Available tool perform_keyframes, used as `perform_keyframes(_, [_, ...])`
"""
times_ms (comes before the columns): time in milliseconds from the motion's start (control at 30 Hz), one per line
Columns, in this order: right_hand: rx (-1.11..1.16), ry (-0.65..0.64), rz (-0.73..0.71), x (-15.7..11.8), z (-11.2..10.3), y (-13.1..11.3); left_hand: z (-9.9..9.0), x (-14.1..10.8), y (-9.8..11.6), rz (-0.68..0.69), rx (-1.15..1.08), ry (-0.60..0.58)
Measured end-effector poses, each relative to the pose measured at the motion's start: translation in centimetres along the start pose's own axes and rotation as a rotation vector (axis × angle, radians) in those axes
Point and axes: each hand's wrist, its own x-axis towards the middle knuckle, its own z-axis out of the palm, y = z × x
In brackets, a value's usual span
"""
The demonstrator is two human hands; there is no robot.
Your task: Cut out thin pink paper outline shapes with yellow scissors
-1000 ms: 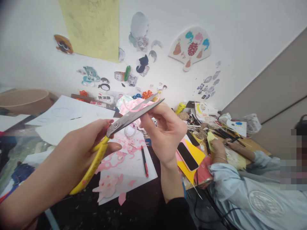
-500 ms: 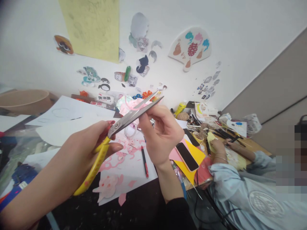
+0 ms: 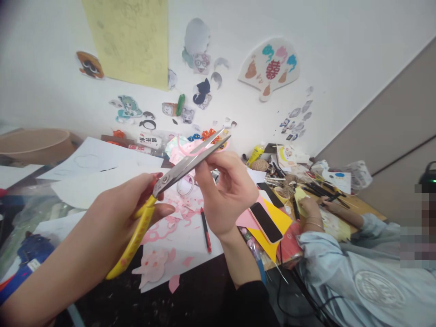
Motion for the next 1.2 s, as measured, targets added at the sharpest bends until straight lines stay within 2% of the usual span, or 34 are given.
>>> perform_keyframes(233, [0.025,-0.002,-0.019,0.2,0.1,-0.2,0.0,-0.1,-0.2,0.011,0.021,0.022])
perform_keyframes(500, [0.067,-0.134,0.121,1.1,-0.8,-0.3,-0.1,0.1,-0.1,-0.005,0.060,0.038])
perform_keyframes(600, [0.085,-0.154,0.132,1.3,-1.1,-0.4,-0.2,0.2,0.0,0.000,0.077,0.030])
perform_keyframes(867, [0.122,-0.111,0.149,0.9,-0.9,-0.2,0.0,0.0,-0.1,0.008,0.110,0.025])
perform_keyframes(1200, [0.017,-0.058,0.073,0.5,-0.6,0.2,0.0,0.1,-0.1,0.013,0.081,0.033])
